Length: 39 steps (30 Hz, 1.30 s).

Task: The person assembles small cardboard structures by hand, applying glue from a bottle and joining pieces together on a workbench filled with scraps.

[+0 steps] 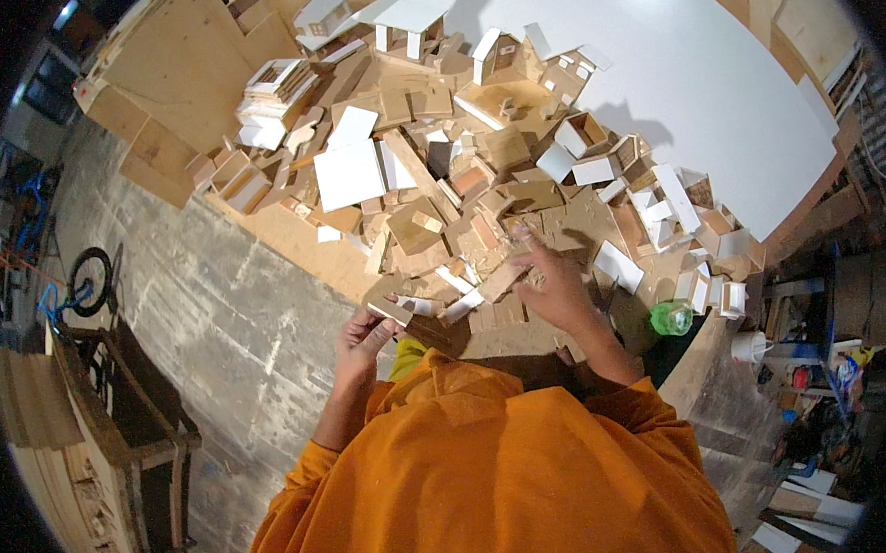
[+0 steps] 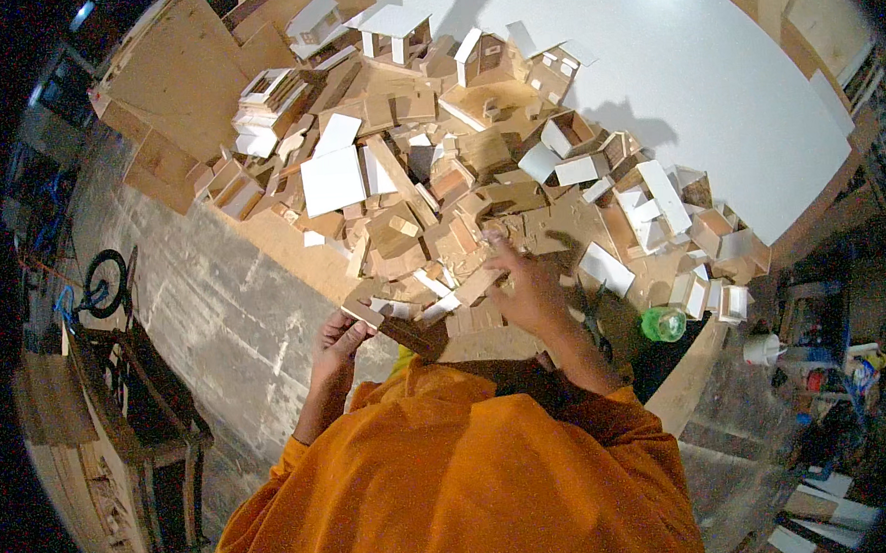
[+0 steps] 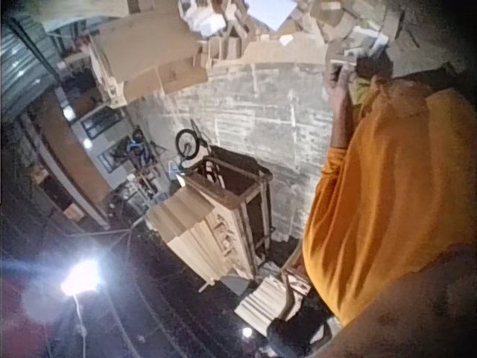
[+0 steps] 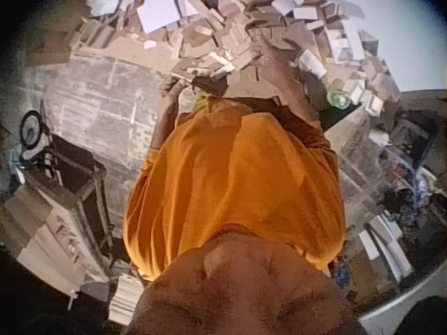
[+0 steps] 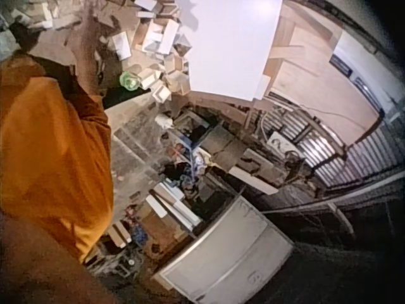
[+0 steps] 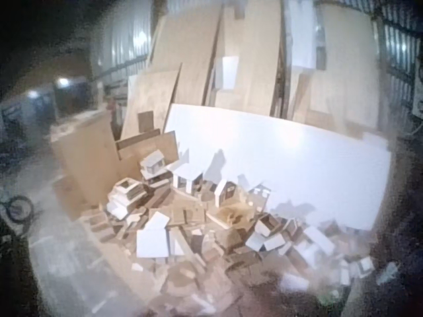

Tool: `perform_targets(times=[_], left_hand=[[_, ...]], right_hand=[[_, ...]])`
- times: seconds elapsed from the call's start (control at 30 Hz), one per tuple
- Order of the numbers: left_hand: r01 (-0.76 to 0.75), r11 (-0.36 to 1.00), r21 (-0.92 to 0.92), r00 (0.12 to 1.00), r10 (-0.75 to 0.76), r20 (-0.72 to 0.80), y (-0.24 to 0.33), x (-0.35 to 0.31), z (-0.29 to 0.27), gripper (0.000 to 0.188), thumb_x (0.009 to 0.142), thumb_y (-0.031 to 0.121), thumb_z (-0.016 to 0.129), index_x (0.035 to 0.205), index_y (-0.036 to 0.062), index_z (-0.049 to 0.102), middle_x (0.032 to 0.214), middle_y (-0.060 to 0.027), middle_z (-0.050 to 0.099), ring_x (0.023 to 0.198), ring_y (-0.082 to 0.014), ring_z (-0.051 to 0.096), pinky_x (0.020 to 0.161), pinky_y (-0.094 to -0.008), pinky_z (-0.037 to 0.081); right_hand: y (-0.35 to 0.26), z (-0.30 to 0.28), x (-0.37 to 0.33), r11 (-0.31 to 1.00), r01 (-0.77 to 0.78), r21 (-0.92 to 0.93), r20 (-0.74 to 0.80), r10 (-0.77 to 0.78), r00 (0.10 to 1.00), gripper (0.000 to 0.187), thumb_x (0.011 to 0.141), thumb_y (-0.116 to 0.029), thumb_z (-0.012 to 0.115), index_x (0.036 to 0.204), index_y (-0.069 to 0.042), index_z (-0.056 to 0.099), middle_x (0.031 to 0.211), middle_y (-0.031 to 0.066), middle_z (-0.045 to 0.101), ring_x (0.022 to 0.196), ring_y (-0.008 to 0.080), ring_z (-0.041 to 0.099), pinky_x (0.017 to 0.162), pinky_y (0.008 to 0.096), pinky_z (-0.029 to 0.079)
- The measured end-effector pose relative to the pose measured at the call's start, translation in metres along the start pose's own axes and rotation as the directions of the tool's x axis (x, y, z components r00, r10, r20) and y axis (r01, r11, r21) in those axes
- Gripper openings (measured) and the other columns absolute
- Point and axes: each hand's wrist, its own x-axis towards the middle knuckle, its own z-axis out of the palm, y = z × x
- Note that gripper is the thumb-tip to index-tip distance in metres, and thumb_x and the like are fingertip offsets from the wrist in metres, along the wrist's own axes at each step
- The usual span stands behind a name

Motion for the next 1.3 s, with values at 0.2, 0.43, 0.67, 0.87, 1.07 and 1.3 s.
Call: perform_targets(times=[0.2, 0.43, 0.67, 0.87, 1.07, 1.3], left_hand=[[0.021, 1.000, -0.004, 1.000, -0.021, -0.009, 0.000, 0.002, 0.004, 0.030, 0.086, 0.010, 0.063, 0.114, -0.0002, 0.060, 0.093, -0.0031, 0.065, 0.079, -0.0118, 0.057, 0.075, -0.0262, 0.044], [0.010, 1.000, -0.001, 1.000, -0.010, -0.007, 0.000, -0.004, 0.000, 0.029, 0.086, 0.011, 0.062, 0.113, 0.0004, 0.060, 0.092, -0.0032, 0.065, 0.079, -0.0118, 0.057, 0.075, -0.0262, 0.044], [0.004, 0.999, -0.036, 1.000, -0.004, 0.000, 0.000, -0.004, -0.002, 0.029, 0.087, 0.010, 0.062, 0.114, 0.0016, 0.059, 0.094, -0.0034, 0.065, 0.081, -0.0113, 0.057, 0.076, -0.0267, 0.045], [0.011, 0.999, -0.035, 1.000, -0.012, -0.008, 0.000, -0.006, -0.001, 0.031, 0.087, 0.008, 0.062, 0.117, 0.0016, 0.058, 0.099, -0.0038, 0.064, 0.090, -0.0128, 0.059, 0.083, -0.0281, 0.046], [0.011, 0.999, 0.049, 0.997, -0.015, 0.071, 0.011, -0.005, 0.014, 0.030, 0.088, 0.007, 0.061, 0.117, 0.0015, 0.057, 0.101, -0.0035, 0.064, 0.093, -0.0123, 0.058, 0.085, -0.0276, 0.045], [-0.215, 0.965, 0.148, 0.951, 0.173, 0.255, 0.026, -0.005, 0.029, 0.028, 0.089, 0.007, 0.060, 0.116, 0.0014, 0.057, 0.100, -0.0022, 0.060, 0.089, -0.0107, 0.056, 0.078, -0.0254, 0.046]], right_hand=[[-0.033, 0.019, 0.003, 0.888, 0.094, -0.451, 0.128, -0.039, 0.991, 0.074, 0.074, -0.023, 0.067, 0.139, -0.010, 0.034, 0.109, 0.0167, 0.063, 0.110, 0.0306, 0.055, 0.095, 0.0448, 0.041], [-0.020, 0.036, 0.028, 0.950, 0.201, -0.239, -0.021, -0.212, 0.977, 0.068, 0.076, -0.022, 0.068, 0.136, -0.007, 0.039, 0.090, 0.0184, 0.065, 0.088, 0.0354, 0.061, 0.084, 0.0450, 0.045], [-0.024, 0.066, 0.043, 0.944, 0.183, -0.273, 0.006, -0.188, 0.982, 0.065, 0.077, -0.013, 0.068, 0.135, -0.007, 0.040, 0.095, 0.0172, 0.066, 0.087, 0.0332, 0.063, 0.076, 0.0412, 0.050], [-0.037, 0.052, 0.038, 0.978, -0.015, 0.208, -0.048, 0.025, 0.999, 0.055, 0.081, -0.008, 0.063, 0.132, -0.005, 0.043, 0.087, 0.0110, 0.069, 0.073, 0.0191, 0.066, 0.066, 0.0324, 0.052], [-0.058, 0.039, 0.024, 0.666, -0.254, 0.701, 0.239, 0.117, 0.964, 0.065, 0.082, -0.004, 0.061, 0.139, -0.004, 0.030, 0.087, 0.0137, 0.066, 0.074, 0.0154, 0.065, 0.067, 0.0269, 0.052], [-0.086, 0.030, 0.013, 0.684, -0.272, 0.677, 0.329, 0.050, 0.943, 0.067, 0.079, -0.003, 0.065, 0.137, -0.005, 0.032, 0.087, 0.0128, 0.066, 0.076, 0.0140, 0.064, 0.070, 0.0267, 0.051]])
